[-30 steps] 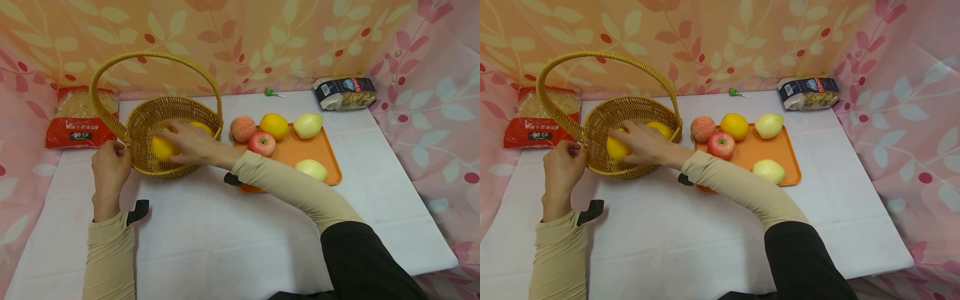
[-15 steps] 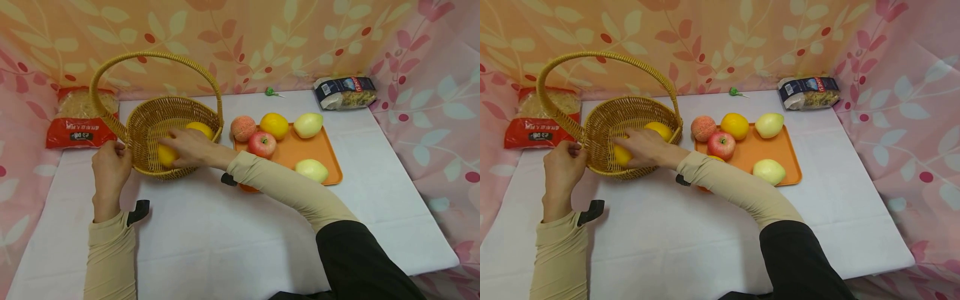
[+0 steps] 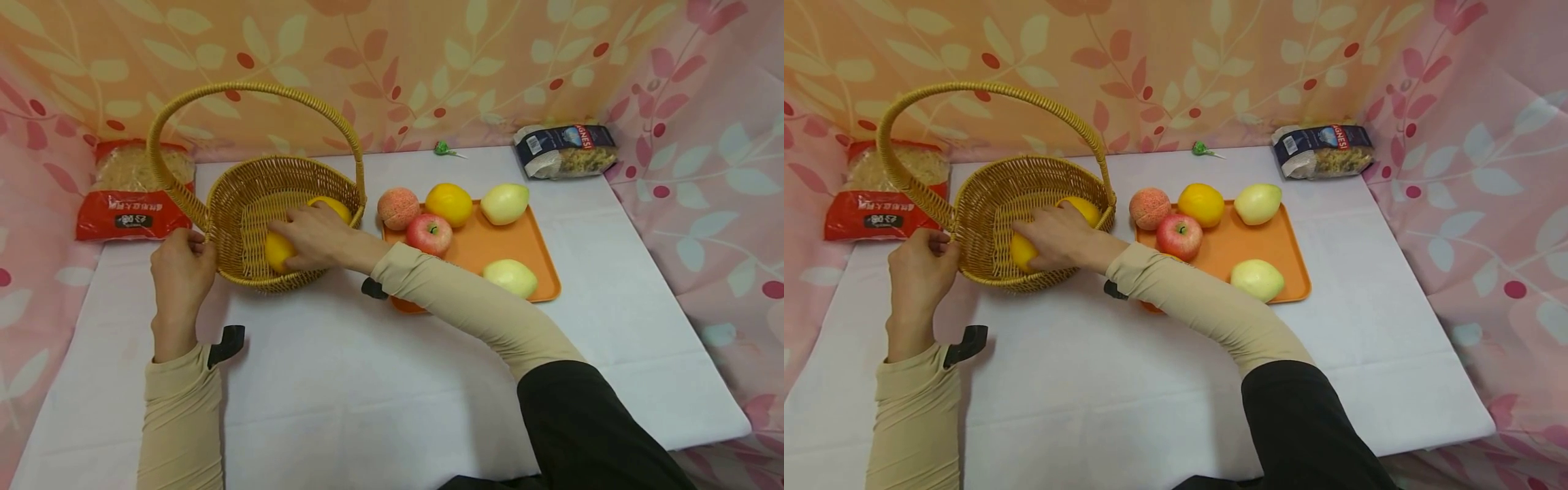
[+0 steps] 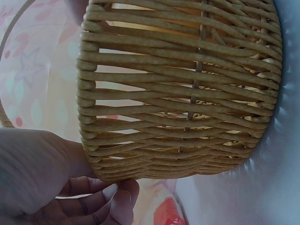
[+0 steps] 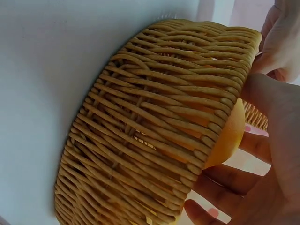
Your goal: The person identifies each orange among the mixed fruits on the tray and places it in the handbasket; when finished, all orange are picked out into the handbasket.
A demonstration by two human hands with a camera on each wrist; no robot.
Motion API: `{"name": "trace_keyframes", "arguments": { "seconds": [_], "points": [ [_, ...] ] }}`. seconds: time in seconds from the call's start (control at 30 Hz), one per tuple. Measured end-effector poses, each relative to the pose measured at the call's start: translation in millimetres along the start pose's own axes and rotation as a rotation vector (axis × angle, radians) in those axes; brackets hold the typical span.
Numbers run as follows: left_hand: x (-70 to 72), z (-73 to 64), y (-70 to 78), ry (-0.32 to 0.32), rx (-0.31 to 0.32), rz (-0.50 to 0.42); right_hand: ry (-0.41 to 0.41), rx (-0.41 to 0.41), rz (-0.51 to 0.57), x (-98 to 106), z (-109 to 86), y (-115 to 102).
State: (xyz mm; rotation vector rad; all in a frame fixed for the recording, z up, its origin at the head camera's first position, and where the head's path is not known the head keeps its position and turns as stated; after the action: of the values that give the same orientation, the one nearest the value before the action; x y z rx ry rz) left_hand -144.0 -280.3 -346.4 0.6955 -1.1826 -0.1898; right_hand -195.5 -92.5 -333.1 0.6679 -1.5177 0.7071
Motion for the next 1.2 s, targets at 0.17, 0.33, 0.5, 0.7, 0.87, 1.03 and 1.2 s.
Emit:
{"name": "trace_keyframes", "arguments": {
  "seconds": [0.17,0.33,0.5,0.7,0.87,1.03,1.2],
  "points": [
    [0.2,0.0,-0.3,-0.001,0.003,0.000,-0.011,-0.003,-0.006,1.5,-0.4,-0.2],
    [0.2,0.0,-0.1,0.003,-0.002,0.000,-0.004,0.001,-0.013,0.9,-0.4,-0.3],
    [0.8,0.0,0.7,0.008,-0.005,0.004,-0.001,-0.002,-0.020,0.5,-0.3,0.0],
    [0.2,-0.2,-0.4,0.007,-0.003,-0.001,-0.012,-0.007,0.000,2.9,-1.2,1.1],
    [1.4,-1.1,0.6,0.021,-0.012,-0.001,0.003,0.004,-0.002,17.7,-8.3,4.9],
    [1.9,-1.0,1.2,0.029,-0.011,-0.003,0.099,0.056,0.048,44.7,-33.6,13.2],
    [0.5,0.0,0.0,0.022,-0.006,-0.006,0.200,0.087,0.111,63.0,-73.0,31.6]
  ]
}}
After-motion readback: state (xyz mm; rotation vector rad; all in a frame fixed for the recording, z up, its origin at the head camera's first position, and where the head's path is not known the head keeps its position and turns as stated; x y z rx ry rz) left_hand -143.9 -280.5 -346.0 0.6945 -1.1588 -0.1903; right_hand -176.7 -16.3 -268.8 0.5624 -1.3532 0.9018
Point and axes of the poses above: each hand's wrist, its own z-axis towards the middle knuckle, its own x-axis out of the back of the hand, y = z × x, the point moved 6 cm from there along z, towards the middle knuckle, and after that the axes turned 5 degrees about y, right-handed, at the moved point
